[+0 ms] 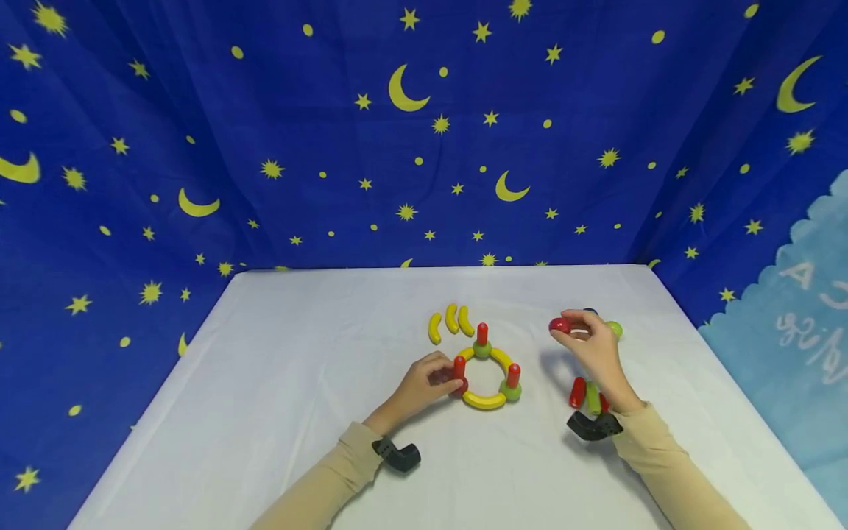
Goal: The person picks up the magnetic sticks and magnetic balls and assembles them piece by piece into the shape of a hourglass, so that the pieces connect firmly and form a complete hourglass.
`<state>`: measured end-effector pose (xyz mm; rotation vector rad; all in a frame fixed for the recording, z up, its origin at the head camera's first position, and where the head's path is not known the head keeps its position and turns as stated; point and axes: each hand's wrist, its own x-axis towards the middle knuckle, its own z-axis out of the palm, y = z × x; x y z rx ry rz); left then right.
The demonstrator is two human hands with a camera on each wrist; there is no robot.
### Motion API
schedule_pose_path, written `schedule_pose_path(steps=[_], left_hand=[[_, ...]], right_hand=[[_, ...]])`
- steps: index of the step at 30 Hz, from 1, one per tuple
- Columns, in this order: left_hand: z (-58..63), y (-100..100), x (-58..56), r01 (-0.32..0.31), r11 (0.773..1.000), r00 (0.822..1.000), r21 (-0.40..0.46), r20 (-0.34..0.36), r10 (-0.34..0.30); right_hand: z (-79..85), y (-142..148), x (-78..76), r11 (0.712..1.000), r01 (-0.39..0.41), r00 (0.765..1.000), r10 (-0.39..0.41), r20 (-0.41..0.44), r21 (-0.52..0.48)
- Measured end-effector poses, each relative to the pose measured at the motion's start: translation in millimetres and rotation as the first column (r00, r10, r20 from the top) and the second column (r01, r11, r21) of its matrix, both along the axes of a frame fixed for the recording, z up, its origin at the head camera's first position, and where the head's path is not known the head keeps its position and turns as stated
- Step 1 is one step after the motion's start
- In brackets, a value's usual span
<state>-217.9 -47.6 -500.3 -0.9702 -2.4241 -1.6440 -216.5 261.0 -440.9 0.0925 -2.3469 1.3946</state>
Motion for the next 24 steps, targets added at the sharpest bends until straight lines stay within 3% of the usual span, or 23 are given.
schedule_pose_path(steps=[3,7,12,15,18,20,24], left_hand=[[-7.2,-1.3,-3.5,-0.002,1.0,1.0,0.006,0.008,0.002],[-8.6,-1.6,-4.4,0.003,1.0,1.0,0.002,0.022,-0.003],[-0.6,0.6,0.0,0.001,1.0,1.0,-0.012,0.006,0.0],[13.9,0.0,7.7,0.011,1.0,1.0,-0.01,0.014,-0.01],[27.2,-1.6,14.1,0.023,1.0,1.0,-0.005,0.016,-0.023],[27.3,-1.8,14.5,0.016,1.0,1.0,-0.008,0.021,-0.016],[11.5,-1.5,6.2,0.015,1.0,1.0,0.008,0.001,-0.015]], right_hand=[[8.7,-18.8,12.0,0.988,-0.14,0.99,0.139,-0.024,-0.06],[8.4,-35.7,23.7,0.955,-0.283,0.959,0.282,-0.03,-0.085],[0.5,-45.3,30.5,0.905,-0.411,0.911,0.406,-0.064,-0.108],[-3.0,-48.0,31.9,0.89,-0.445,0.894,0.437,-0.097,-0.095],[-5.3,-49.6,32.5,0.892,-0.444,0.894,0.435,-0.102,-0.088],[-7.3,-49.8,33.2,0.901,-0.424,0.905,0.418,-0.077,-0.091],[-17.1,-48.7,34.1,0.912,-0.399,0.917,0.399,-0.022,-0.091]])
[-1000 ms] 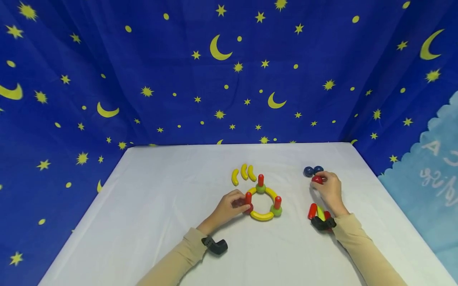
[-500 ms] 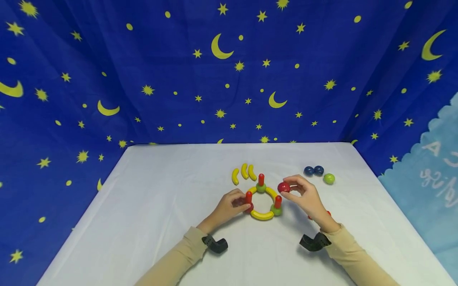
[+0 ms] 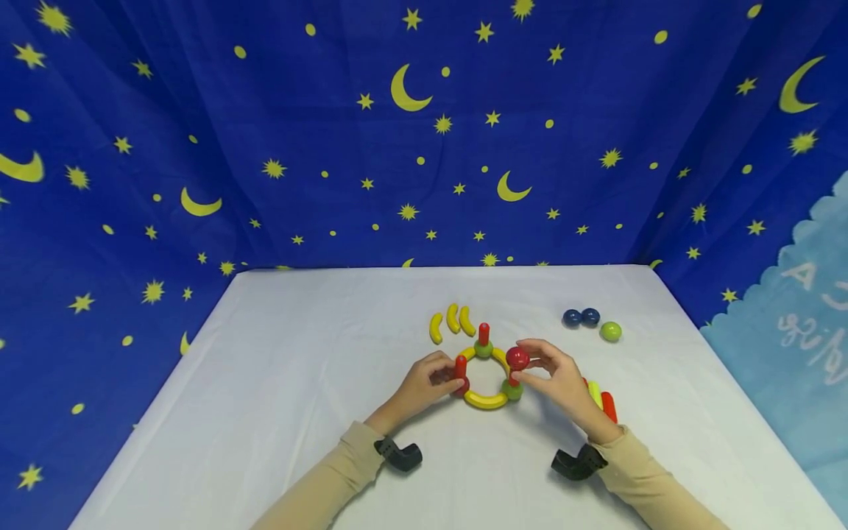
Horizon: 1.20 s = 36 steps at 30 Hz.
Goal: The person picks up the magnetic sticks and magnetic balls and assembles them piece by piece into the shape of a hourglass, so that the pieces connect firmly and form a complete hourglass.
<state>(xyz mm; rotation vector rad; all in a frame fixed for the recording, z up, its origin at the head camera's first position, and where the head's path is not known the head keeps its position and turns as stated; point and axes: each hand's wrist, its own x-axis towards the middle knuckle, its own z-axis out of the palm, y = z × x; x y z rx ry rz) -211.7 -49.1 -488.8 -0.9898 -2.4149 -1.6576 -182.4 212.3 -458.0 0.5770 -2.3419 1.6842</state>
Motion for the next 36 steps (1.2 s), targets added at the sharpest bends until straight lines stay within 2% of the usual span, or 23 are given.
schedule_pose_path(steps=[3,6,7,17,21,25,30,36], left_hand=[[-12.9,0.8,-7.1,-0.003,1.0,1.0,0.011,-0.029,0.004],[-12.9,1.3,-7.8,-0.018,1.0,0.998,0.012,-0.056,0.018],[-16.7,1.4,-9.8,-0.027,1.0,0.998,0.01,-0.055,0.027],[-15.5,7.8,-3.7,-0.141,0.99,0.982,-0.029,-0.129,0.136],[-15.8,14.2,-0.4,-0.171,0.982,0.97,-0.079,-0.187,0.154],[-14.6,18.3,2.9,-0.182,0.976,0.962,-0.118,-0.228,0.152],[-12.7,19.4,5.5,-0.177,0.974,0.964,-0.139,-0.225,0.143],[-9.1,18.4,8.6,-0.145,0.982,0.979,-0.122,-0.161,0.125]], right_hand=[[-10.6,0.6,1.1,1.0,0.001,1.0,-0.001,0.029,-0.014],[-17.8,-0.8,2.4,0.999,0.014,0.999,-0.012,0.039,-0.036],[-19.1,-1.6,2.8,0.999,0.024,0.999,-0.022,0.039,-0.038],[-26.7,-13.4,0.6,0.997,0.044,0.998,-0.047,-0.045,-0.063],[-28.5,-15.8,-0.3,0.998,0.04,0.997,-0.044,-0.059,-0.056],[-28.4,-18.0,1.0,0.999,0.033,0.998,-0.033,-0.063,0.004],[-25.5,-21.7,4.2,0.998,0.044,0.997,-0.042,-0.059,0.043],[-6.3,-30.3,12.5,0.997,0.076,0.994,-0.074,-0.075,0.019]])
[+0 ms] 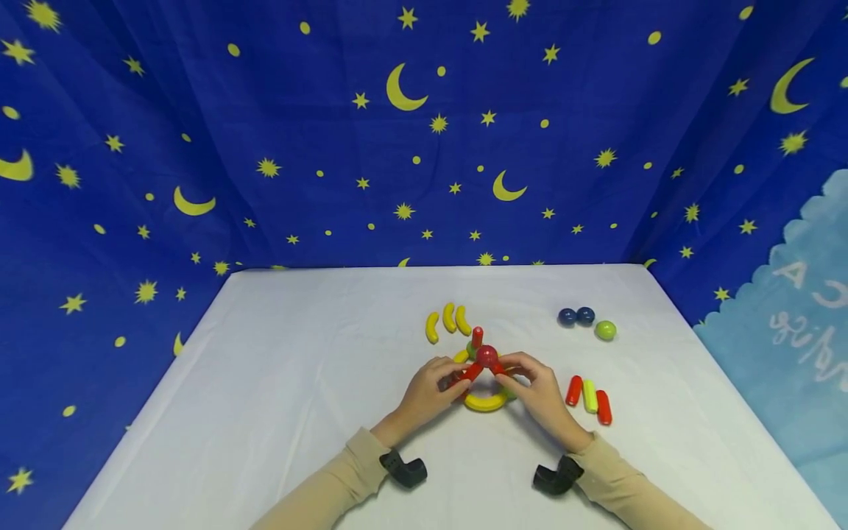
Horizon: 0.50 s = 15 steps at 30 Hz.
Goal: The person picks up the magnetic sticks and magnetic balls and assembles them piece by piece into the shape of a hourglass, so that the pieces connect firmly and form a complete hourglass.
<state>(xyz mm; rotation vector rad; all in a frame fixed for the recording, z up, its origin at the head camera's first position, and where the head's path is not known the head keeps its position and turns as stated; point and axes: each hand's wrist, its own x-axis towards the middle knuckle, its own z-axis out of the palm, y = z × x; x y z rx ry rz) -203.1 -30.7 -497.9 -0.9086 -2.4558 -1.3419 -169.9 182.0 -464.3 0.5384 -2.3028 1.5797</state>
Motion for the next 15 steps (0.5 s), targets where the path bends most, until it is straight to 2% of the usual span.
schedule_pose_path(steps=[3,7,11,15], left_hand=[[-0.2,-0.2,0.4,0.028,0.999,1.0,0.019,0.002,-0.028],[-2.4,-0.6,2.4,0.05,0.998,0.999,0.032,-0.007,-0.05],[-3.2,0.9,6.9,0.073,0.997,0.997,0.028,-0.017,-0.073],[-3.4,3.5,11.8,0.096,0.995,0.995,0.008,-0.026,-0.096]], right_hand=[[6.6,-2.3,2.0,0.999,0.045,0.998,-0.045,0.034,0.005],[6.9,-3.7,-1.2,0.996,0.091,0.991,-0.093,0.093,0.024],[2.9,-4.5,-9.2,0.996,0.092,0.988,-0.092,0.123,0.006],[-1.9,-5.2,-18.1,0.998,0.05,0.991,-0.044,0.128,-0.048]])
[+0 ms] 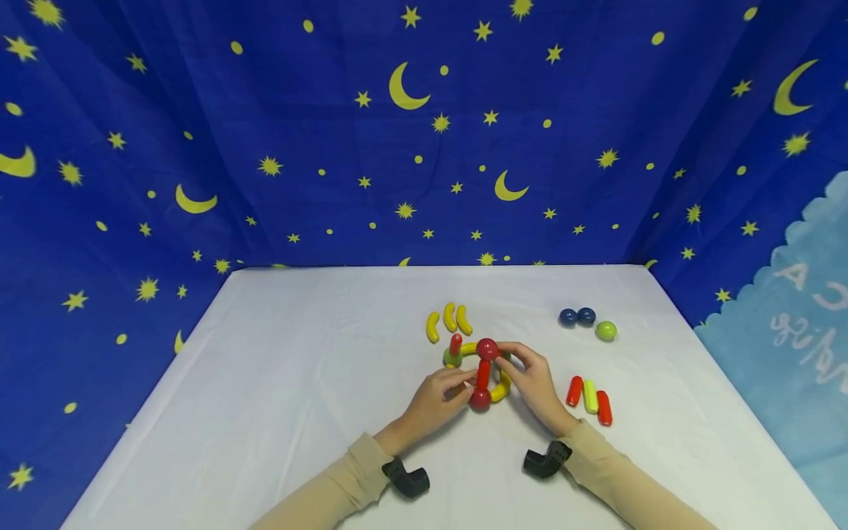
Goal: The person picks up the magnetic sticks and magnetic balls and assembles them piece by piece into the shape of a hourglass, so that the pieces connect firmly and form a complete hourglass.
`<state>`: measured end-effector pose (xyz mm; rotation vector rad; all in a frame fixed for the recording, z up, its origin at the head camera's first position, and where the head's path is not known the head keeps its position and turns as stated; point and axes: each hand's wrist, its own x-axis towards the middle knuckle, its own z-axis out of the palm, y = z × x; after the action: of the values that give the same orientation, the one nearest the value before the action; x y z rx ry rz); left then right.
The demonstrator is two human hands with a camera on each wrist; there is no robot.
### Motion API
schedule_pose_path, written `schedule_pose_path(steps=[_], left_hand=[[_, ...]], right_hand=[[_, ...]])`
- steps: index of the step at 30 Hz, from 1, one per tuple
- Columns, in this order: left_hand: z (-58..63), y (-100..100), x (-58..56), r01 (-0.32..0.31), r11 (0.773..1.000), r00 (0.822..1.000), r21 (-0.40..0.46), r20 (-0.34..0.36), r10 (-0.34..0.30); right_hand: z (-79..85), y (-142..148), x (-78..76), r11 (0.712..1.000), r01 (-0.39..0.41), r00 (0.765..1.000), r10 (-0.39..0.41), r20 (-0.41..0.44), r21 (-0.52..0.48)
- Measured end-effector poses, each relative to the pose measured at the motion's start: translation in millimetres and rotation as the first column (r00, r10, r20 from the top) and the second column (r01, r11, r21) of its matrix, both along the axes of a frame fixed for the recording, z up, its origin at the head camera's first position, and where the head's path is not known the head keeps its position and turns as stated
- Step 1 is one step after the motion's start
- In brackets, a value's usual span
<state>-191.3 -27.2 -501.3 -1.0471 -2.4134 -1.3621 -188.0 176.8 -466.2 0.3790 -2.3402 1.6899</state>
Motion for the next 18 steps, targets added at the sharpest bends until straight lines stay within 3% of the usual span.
schedule_pose_path(steps=[4,7,9,11,12,15,18], left_hand=[[-0.3,1.4,1.9,-0.031,0.999,0.997,0.007,-0.072,0.031],[-0.5,2.1,-0.6,-0.146,0.984,0.971,0.097,-0.177,0.162],[0.1,1.7,-3.6,-0.252,0.95,0.94,0.185,-0.185,0.286],[-0.1,0.8,-7.0,-0.346,0.91,0.919,0.229,-0.11,0.378],[-0.7,0.1,-9.1,-0.371,0.899,0.916,0.235,-0.067,0.395],[-1.5,-3.9,-15.4,-0.388,0.907,0.922,0.164,0.056,0.384],[-3.4,-8.7,-21.8,-0.35,0.929,0.935,0.121,0.099,0.34]], right_hand=[[-4.1,0.3,-6.6,0.998,-0.051,0.999,0.051,-0.001,-0.04],[-5.0,1.8,-8.2,0.997,-0.067,0.997,0.068,0.025,-0.037],[-4.5,2.4,-8.8,0.997,-0.075,0.996,0.076,0.047,-0.034],[-3.5,2.4,-9.3,0.996,-0.083,0.995,0.084,0.061,-0.03],[-3.2,2.3,-9.5,0.996,-0.088,0.994,0.09,0.062,-0.029],[-3.0,1.5,-10.6,0.995,-0.091,0.993,0.093,0.071,-0.028],[-3.1,0.8,-10.2,0.995,-0.094,0.992,0.095,0.081,-0.019]])
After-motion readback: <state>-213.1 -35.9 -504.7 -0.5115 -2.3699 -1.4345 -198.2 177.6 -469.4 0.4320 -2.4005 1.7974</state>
